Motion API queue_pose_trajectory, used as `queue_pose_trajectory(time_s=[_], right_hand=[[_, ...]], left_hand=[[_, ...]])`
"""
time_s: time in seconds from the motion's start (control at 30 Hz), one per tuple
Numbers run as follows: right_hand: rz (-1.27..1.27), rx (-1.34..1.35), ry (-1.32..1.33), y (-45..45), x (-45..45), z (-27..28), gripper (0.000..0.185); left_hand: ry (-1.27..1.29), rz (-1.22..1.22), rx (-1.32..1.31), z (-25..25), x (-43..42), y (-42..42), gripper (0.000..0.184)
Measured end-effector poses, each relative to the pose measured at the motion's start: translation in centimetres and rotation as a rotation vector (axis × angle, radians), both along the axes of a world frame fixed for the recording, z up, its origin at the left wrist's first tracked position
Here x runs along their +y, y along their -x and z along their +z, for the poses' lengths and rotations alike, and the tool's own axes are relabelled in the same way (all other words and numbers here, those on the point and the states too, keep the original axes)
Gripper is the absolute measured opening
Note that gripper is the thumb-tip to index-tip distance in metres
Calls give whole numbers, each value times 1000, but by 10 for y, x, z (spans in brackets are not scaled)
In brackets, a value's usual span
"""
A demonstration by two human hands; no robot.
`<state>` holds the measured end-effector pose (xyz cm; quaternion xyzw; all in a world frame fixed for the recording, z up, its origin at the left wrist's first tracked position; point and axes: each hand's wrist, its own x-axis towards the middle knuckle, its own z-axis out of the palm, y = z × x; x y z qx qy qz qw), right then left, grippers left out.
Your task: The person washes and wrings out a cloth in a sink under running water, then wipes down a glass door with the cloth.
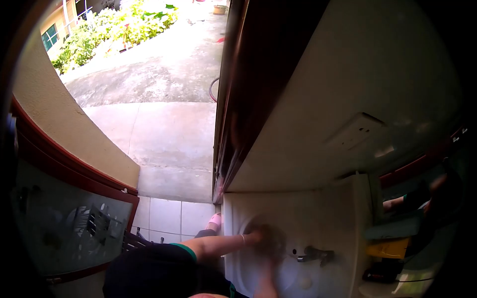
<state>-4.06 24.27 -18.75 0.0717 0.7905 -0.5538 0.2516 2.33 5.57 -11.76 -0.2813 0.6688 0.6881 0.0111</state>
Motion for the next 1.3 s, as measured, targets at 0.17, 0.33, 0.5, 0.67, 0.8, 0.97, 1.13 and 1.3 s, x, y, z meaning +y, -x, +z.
queue_pose_trajectory(time_s=[0.17, 0.33, 0.5, 0.67, 0.8, 0.97, 1.13, 1.3], right_hand=[[106, -231, 233, -58, -86, 144, 65], [241, 399, 40, -77, -111, 157, 45], [150, 463, -324, -54, -92, 123, 53], [187, 612, -799, -36, -10, 103, 48], [116, 570, -939, -53, -13, 40, 49], [14, 59, 222, -73, -97, 118, 37], [229, 656, -21, -96, -121, 213, 21], [70, 509, -314, -48, -95, 165, 20]], left_hand=[[-290, -29, 12, -10, -12, 18, 35], [25, -29, 328, -20, -3, -7, 30], [652, -271, 126, 4, -3, -21, 43], [-355, -82, -151, 69, -18, -14, 64], [-8, -207, 132, -4, -30, -38, 83], [-895, -17, -390, 10, -36, 0, 74], [-712, -6, 205, -2, -13, -20, 46], [-505, -51, -181, 11, -9, -7, 43]])
